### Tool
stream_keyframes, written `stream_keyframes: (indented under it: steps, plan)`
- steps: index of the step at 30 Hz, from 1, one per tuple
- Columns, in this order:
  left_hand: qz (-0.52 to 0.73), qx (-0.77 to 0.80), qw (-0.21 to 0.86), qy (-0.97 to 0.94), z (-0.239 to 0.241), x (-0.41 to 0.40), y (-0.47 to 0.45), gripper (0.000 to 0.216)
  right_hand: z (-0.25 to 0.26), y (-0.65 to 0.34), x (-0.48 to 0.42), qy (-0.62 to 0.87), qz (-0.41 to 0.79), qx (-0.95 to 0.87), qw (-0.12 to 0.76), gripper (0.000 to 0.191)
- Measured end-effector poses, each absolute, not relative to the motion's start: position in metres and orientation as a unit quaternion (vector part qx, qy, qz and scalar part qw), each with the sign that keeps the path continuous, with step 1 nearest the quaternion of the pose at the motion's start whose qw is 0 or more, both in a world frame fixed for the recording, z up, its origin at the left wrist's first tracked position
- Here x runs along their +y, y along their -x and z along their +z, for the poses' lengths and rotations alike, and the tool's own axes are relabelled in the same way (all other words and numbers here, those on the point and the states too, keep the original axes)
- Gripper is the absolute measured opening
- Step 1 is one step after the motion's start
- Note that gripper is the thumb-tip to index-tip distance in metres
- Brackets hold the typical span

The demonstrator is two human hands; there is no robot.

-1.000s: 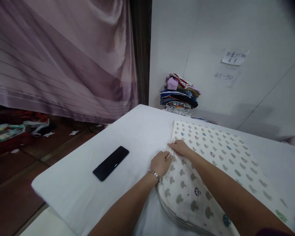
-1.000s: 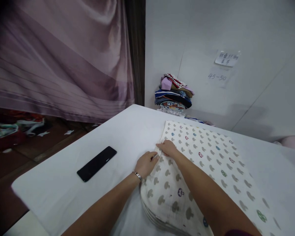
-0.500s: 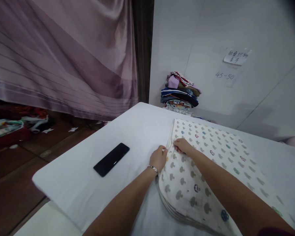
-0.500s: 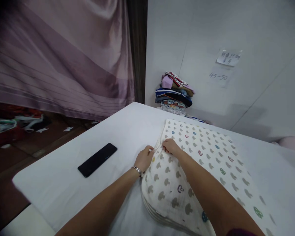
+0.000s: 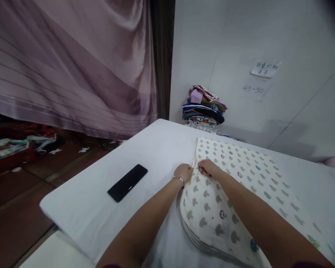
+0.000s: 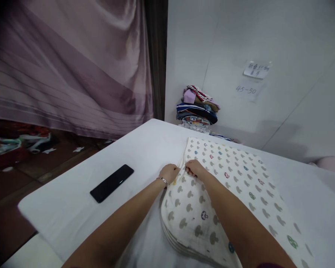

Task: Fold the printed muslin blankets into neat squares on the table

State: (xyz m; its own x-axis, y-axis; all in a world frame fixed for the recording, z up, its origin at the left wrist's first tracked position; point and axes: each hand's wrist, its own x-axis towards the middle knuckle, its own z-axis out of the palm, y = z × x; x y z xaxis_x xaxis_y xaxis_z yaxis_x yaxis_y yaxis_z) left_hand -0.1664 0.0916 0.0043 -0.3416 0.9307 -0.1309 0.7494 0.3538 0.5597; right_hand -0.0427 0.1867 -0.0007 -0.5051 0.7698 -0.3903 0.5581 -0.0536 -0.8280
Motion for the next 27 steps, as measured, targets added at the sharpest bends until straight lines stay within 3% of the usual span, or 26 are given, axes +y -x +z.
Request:
stream_keyframes:
  steps: [9,15,20,27]
  plan:
    - [0.242,0.807,0.209,-0.497,-0.006,0.101,0.163,0.026,-0.01,0.044,0.192,0.477,0.524,-0.699,0.095,0.027]
    - [0.233,0.804,0.224,-0.5,-0.004,0.101,0.161,0.034,-0.006,0.048,0.188,0.477,0.527,-0.694,0.111,0.013]
    - [0.21,0.81,0.223,-0.501,-0.002,0.101,0.162,0.019,-0.001,0.047,0.185,0.466,0.539,-0.693,0.112,0.016]
    - [0.19,0.814,0.149,-0.529,0.001,0.092,0.153,0.019,0.007,0.053,0.191,0.495,0.5,-0.681,0.204,0.01]
